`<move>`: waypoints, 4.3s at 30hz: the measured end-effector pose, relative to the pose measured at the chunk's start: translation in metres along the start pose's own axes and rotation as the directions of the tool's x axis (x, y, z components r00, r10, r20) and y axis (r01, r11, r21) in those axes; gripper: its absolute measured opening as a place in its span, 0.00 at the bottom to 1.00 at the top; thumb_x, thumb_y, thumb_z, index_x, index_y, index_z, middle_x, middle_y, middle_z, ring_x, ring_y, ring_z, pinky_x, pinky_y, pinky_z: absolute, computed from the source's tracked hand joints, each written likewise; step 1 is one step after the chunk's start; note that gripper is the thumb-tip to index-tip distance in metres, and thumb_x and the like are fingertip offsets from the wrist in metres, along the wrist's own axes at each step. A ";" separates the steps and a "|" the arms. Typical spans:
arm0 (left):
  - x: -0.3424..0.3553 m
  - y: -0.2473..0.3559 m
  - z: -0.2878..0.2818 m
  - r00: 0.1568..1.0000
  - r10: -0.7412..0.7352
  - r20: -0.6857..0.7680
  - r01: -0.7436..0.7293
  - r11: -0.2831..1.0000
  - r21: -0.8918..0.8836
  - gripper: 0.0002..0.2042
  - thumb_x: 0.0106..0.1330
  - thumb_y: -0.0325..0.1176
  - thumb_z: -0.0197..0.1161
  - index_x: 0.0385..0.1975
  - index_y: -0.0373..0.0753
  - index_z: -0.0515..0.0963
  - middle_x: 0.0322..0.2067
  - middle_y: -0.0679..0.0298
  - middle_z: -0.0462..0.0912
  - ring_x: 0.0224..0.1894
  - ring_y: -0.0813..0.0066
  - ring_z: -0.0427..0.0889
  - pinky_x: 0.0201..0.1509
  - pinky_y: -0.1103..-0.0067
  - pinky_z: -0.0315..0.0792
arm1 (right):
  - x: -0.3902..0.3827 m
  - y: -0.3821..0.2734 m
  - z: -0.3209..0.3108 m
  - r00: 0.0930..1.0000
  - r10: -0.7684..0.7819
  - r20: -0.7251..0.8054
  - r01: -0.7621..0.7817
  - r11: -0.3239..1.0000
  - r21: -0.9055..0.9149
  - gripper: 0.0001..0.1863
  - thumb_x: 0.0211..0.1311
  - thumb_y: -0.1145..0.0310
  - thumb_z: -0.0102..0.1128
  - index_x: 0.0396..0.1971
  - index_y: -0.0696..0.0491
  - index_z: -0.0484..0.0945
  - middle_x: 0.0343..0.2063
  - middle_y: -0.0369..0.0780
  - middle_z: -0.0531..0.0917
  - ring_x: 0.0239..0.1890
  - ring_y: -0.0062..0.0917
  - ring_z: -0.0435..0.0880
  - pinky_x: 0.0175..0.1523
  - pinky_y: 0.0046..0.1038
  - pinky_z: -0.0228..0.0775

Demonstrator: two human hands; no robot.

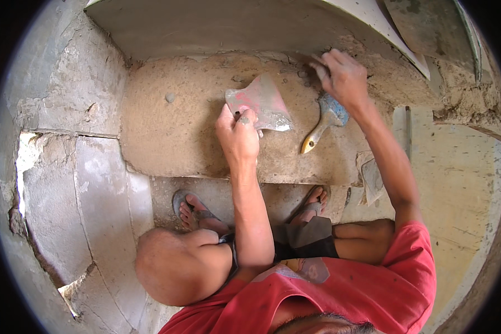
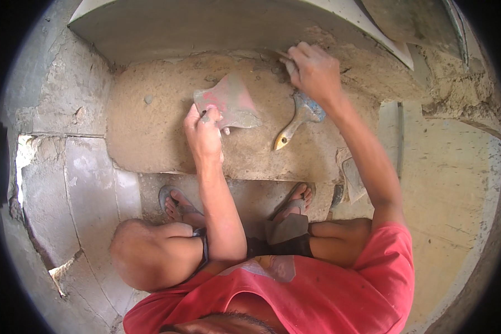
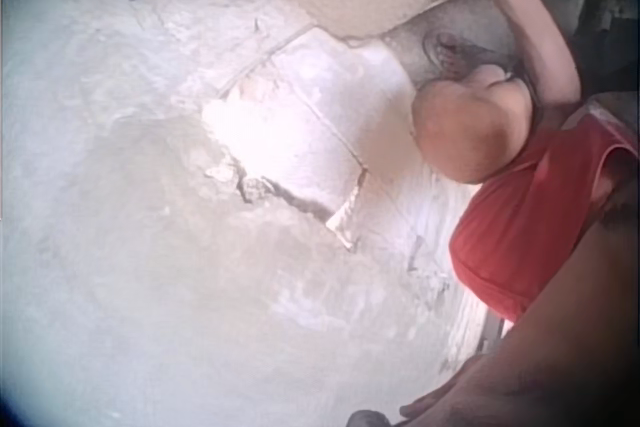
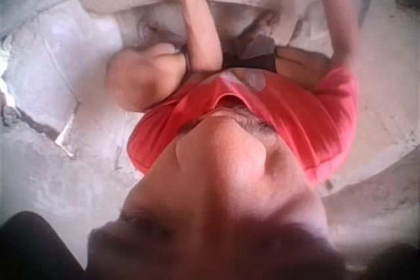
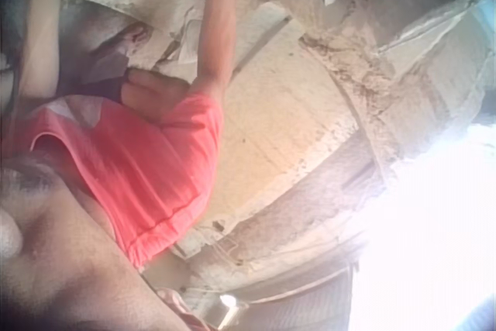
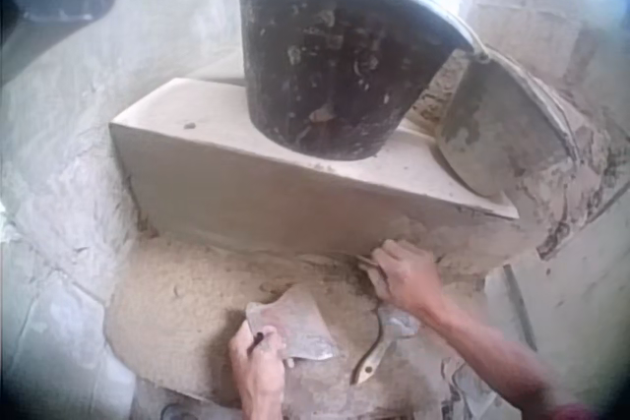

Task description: The person scoops plaster from a bucket and applies it to a curved wall section using a trowel and brush. They smooth the surface repeatedly and scrape excess material back into the bucket.

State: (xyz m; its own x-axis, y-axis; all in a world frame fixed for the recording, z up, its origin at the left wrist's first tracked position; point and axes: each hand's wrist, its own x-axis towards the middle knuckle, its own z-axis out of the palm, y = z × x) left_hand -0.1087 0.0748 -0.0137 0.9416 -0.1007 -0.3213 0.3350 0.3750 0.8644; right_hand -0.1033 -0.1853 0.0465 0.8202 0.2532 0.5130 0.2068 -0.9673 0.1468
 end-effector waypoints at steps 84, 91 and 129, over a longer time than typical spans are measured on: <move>-0.020 -0.024 0.043 0.972 0.090 0.216 -0.061 0.989 -0.138 0.11 0.69 0.20 0.54 0.48 0.33 0.78 0.35 0.66 0.81 0.29 0.83 0.75 0.28 0.80 0.73 | -0.075 -0.037 -0.065 0.991 -0.061 0.121 0.064 0.998 -0.014 0.26 0.50 0.70 0.71 0.54 0.50 0.86 0.43 0.34 0.87 0.37 0.31 0.82 0.39 0.30 0.80; -0.030 -0.023 0.052 0.984 -0.012 0.180 0.009 1.000 0.018 0.10 0.72 0.21 0.53 0.47 0.35 0.79 0.35 0.66 0.79 0.32 0.80 0.76 0.29 0.77 0.73 | -0.038 0.002 -0.031 0.977 0.148 0.153 -0.131 0.984 -0.118 0.07 0.64 0.69 0.65 0.40 0.52 0.84 0.37 0.39 0.88 0.40 0.38 0.89 0.40 0.39 0.84; -0.014 -0.002 0.044 0.920 -0.102 0.379 0.154 0.982 -0.111 0.14 0.69 0.24 0.55 0.52 0.36 0.79 0.43 0.67 0.82 0.39 0.77 0.80 0.39 0.75 0.76 | -0.026 -0.023 -0.130 0.689 0.586 0.427 -0.723 0.509 0.468 0.17 0.70 0.61 0.72 0.45 0.62 0.85 0.32 0.42 0.89 0.28 0.28 0.85 0.36 0.34 0.77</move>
State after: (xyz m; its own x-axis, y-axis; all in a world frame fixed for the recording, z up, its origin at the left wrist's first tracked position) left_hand -0.1215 0.0355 0.0062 0.8446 -0.4798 -0.2373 0.4707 0.4546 0.7562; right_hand -0.1992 -0.1677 0.1397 0.9140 -0.3981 0.0782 -0.2377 -0.6817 -0.6920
